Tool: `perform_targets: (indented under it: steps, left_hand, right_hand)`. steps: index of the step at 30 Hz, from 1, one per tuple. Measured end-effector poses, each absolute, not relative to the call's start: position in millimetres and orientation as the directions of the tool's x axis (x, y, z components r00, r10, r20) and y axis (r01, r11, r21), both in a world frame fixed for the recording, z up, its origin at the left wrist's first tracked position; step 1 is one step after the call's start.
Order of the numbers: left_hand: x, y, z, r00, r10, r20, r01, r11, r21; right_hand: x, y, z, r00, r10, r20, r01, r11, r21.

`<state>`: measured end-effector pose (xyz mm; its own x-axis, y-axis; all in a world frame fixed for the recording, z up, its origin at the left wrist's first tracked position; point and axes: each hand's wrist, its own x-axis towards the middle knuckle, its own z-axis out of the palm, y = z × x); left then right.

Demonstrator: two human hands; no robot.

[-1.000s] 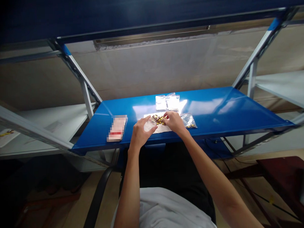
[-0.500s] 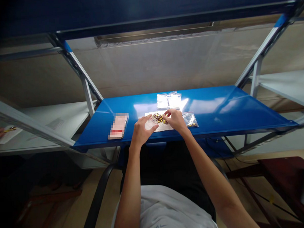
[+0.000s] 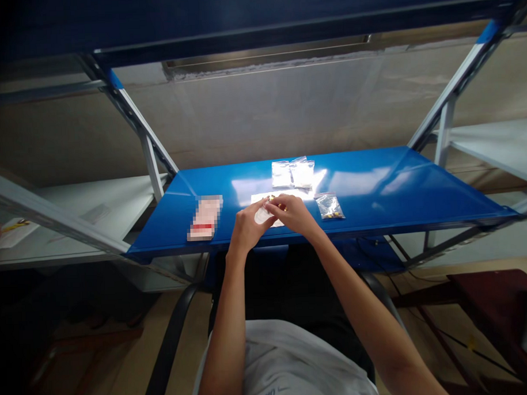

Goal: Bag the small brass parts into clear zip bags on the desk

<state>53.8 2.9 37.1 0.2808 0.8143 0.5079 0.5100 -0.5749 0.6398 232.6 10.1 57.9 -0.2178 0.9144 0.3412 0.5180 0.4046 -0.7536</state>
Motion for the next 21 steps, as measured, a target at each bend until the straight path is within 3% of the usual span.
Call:
perform_targets:
  steps: [3,5,8,11,21]
  left_hand:
    - [52.7,3.7,35.8,0.268,0.826,0.495,0.51,-0.558,0.655]
    - [51.9,4.0,35.0,0.254,0.831,0.494,0.516,-0.549,0.658]
    - [50.9,4.6,33.6,0.236,0.83,0.506,0.535,-0.546,0.645]
    - [50.1,5.4,32.1,0.227,0.826,0.516,0.551,-0.546,0.631]
    - [47.5,5.8,30.7,0.215,0.832,0.512,0.56,-0.534,0.633]
  right_hand:
    - [245.1,14.1,57.7,-0.168,0.921,0.352,0.476,0.388,-0.789]
    - [257.5,19.5,54.0,-0.078,0.933,0.352,0.561,0.333,-0.758]
    - [273.9,30.2,40.2,-0.004,0.938,0.345,0.773,0.222,-0.594]
    - [281.0,38.7,23.2,-0.036,0.948,0.317,0.853,0.195,-0.484]
    - [278.7,40.6,10.8,-0.063,0.956,0.287,0.842,0.206,-0.499]
